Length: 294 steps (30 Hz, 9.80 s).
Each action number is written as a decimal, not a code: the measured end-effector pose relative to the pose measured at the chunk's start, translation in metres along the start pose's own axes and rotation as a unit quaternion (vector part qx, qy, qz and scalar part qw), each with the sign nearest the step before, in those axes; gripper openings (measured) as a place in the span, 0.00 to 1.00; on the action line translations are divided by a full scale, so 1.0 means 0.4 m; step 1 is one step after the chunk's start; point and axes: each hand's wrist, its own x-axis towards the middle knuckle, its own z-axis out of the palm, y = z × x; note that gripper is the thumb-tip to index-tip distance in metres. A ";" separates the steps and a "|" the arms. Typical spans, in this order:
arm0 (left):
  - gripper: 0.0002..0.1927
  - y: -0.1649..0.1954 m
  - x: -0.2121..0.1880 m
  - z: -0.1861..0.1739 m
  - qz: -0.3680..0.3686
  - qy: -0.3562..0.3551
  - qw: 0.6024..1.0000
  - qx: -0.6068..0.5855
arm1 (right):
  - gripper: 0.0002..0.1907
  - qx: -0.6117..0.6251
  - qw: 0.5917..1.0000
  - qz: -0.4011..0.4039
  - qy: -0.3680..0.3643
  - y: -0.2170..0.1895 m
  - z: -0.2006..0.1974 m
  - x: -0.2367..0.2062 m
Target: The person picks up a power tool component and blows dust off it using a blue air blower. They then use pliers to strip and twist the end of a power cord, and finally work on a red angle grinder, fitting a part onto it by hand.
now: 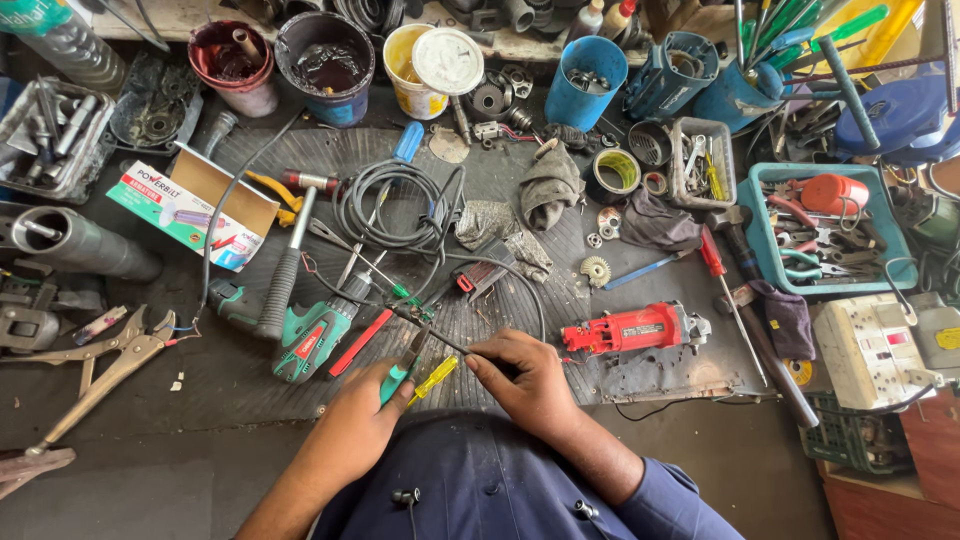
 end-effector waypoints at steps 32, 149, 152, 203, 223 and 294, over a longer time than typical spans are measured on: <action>0.25 -0.055 -0.034 0.039 0.128 0.102 0.974 0.159 | 0.10 0.254 0.953 0.164 -0.009 0.114 0.053 -0.131; 0.25 0.004 0.454 -0.359 0.176 0.200 0.843 0.467 | 0.12 0.115 0.959 0.121 -0.229 0.081 -0.058 0.032; 0.20 -0.028 0.549 -0.447 0.199 0.124 0.815 0.531 | 0.10 0.132 0.961 -0.005 -0.242 0.076 -0.058 0.039; 0.25 0.135 0.220 0.313 -0.091 -0.006 0.897 -0.434 | 0.07 0.611 0.752 0.051 -0.242 0.439 -0.334 -0.033; 0.32 0.301 0.196 0.472 0.281 0.100 0.954 0.039 | 0.08 0.434 0.870 -0.002 -0.235 0.507 -0.362 -0.058; 0.11 0.510 0.123 0.167 0.574 0.069 0.672 0.463 | 0.08 0.064 0.843 -0.348 -0.406 0.176 -0.665 0.029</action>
